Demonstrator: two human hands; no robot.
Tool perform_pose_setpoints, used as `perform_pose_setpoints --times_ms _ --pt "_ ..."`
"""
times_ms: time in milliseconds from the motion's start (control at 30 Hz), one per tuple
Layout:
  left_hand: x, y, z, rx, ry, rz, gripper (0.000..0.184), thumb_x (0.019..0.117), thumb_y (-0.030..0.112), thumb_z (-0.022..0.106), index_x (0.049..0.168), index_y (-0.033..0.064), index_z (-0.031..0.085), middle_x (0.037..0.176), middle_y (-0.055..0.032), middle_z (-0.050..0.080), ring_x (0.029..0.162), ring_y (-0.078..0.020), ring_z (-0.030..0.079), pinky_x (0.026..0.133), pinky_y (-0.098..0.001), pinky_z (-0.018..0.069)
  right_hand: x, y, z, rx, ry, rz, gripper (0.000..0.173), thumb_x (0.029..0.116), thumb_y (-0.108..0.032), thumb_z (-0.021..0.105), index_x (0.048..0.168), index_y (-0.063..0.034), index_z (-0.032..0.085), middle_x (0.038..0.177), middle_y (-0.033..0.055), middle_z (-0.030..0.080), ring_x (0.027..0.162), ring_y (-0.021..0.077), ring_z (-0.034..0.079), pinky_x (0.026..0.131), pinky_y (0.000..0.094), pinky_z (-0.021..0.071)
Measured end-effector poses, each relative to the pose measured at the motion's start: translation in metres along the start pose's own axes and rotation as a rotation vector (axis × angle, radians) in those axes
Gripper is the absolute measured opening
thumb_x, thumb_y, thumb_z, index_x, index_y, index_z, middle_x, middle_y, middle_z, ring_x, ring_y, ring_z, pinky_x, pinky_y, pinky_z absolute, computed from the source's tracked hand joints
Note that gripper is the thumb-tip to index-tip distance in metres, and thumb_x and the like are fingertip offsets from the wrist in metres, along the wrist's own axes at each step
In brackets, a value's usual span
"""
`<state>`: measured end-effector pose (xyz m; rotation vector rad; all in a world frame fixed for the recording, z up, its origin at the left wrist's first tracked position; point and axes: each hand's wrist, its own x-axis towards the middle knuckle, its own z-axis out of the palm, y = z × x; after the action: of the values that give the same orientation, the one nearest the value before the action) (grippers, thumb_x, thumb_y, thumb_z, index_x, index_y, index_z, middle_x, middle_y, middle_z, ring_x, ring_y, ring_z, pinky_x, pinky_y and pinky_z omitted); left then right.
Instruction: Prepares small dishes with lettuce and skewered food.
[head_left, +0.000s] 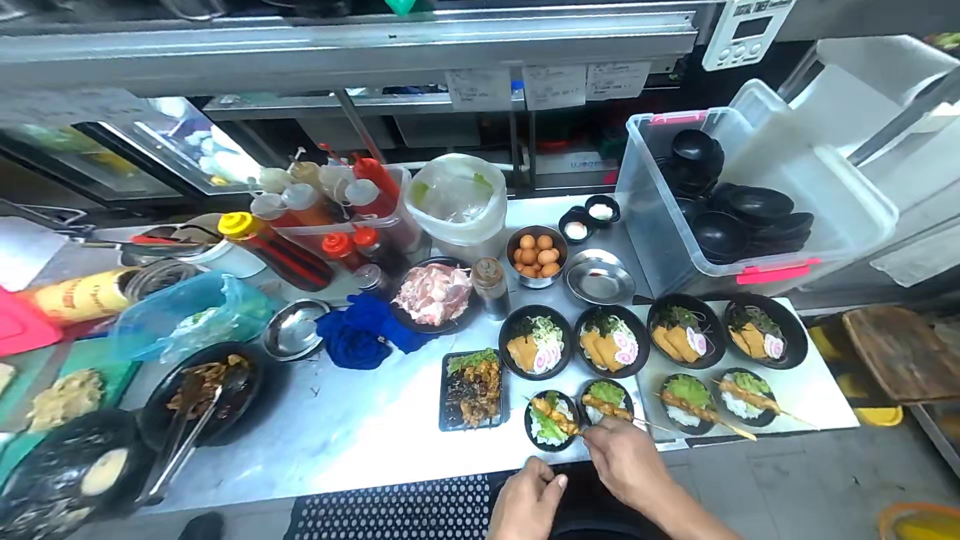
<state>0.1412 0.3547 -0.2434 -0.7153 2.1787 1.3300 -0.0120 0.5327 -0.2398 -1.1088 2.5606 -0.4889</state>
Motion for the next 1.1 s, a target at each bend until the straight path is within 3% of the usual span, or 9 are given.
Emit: perform_pose_setpoints --times_ms 100,233,333,400,500,600,800,1100 --pt "-0.006 -0.011 0.0 -0.05 0.151 -0.059 0.042 0.0987 0.049 0.06 0.119 0.0127 0.066 0.085 -0.0008 0.073 0.079 -0.0177 0.072 0.077 -0.0471 0.0609 0.01 -0.006 0.004 -0.23 -0.124 -0.079 0.022 0.0971 -0.021 0.052 0.099 -0.0157 0.074 0.095 0.0082 0.069 0.095 0.0269 0.069 0.076 0.0452 0.0606" --pt "0.0 -0.006 0.004 0.019 0.366 0.016 0.043 0.0987 0.047 0.061 0.128 0.0153 0.061 0.086 0.0053 0.071 0.074 -0.0111 0.069 0.071 -0.0401 0.0617 0.02 -0.011 0.005 -0.366 -0.206 -0.099 0.016 0.0935 -0.01 0.054 0.094 -0.0067 0.069 0.098 0.0145 0.067 0.1 0.0329 0.068 0.074 0.0474 0.0606" --pt "0.013 -0.007 0.009 0.035 0.457 -0.015 0.045 0.0972 0.047 0.063 0.13 0.0154 0.06 0.097 0.0041 0.072 0.08 -0.0113 0.07 0.075 -0.0393 0.0621 0.025 -0.02 0.005 -0.424 -0.26 -0.063 0.019 0.0941 -0.007 0.051 0.096 -0.0045 0.069 0.103 0.0164 0.067 0.102 0.0346 0.068 0.072 0.0481 0.0605" --pt "0.021 -0.007 0.013 -0.109 0.424 -0.11 0.052 0.0962 0.043 0.066 0.137 0.0128 0.054 0.105 0.0012 0.073 0.083 -0.0133 0.072 0.077 -0.0402 0.0629 0.028 -0.024 0.006 -0.435 -0.29 -0.04 0.021 0.0948 -0.008 0.049 0.097 -0.0037 0.069 0.105 0.0175 0.067 0.104 0.0355 0.068 0.073 0.0485 0.0606" --pt "0.036 -0.007 0.021 -0.527 0.326 -0.154 0.055 0.1008 0.028 0.065 0.147 0.0118 0.04 0.113 -0.0065 0.072 0.076 -0.0208 0.076 0.065 -0.0416 0.0679 0.031 -0.028 0.005 -0.414 -0.346 -0.001 0.021 0.0942 -0.007 0.05 0.101 -0.0024 0.069 0.109 0.02 0.067 0.106 0.0378 0.067 0.075 0.051 0.0602" --pt "0.052 -0.012 0.028 -0.722 0.376 -0.072 0.049 0.1016 0.011 0.059 0.147 0.0105 0.042 0.111 -0.011 0.071 0.079 -0.0244 0.077 0.069 -0.0434 0.0686 0.03 -0.03 0.002 -0.379 -0.353 0.008 0.018 0.0924 -0.007 0.053 0.1 -0.003 0.069 0.106 0.0198 0.067 0.104 0.0384 0.068 0.074 0.0531 0.06" --pt "0.062 -0.011 0.025 -0.616 0.466 -0.063 0.045 0.0987 0.006 0.055 0.143 0.0118 0.05 0.1 -0.0072 0.073 0.071 -0.019 0.075 0.063 -0.0395 0.0674 0.028 -0.031 -0.002 -0.319 -0.375 0.067 0.017 0.0891 -0.009 0.058 0.101 -0.0058 0.07 0.103 0.0172 0.069 0.099 0.0363 0.069 0.074 0.053 0.0597" --pt "0.063 -0.014 0.024 -0.611 0.457 -0.097 0.046 0.1015 0.01 0.052 0.147 0.0127 0.05 0.104 -0.0082 0.073 0.074 -0.0188 0.075 0.065 -0.0399 0.0667 0.023 -0.027 0.006 -0.261 -0.332 0.079 0.019 0.0918 -0.013 0.055 0.105 -0.0103 0.069 0.096 0.0141 0.07 0.094 0.0341 0.07 0.076 0.0518 0.0589"
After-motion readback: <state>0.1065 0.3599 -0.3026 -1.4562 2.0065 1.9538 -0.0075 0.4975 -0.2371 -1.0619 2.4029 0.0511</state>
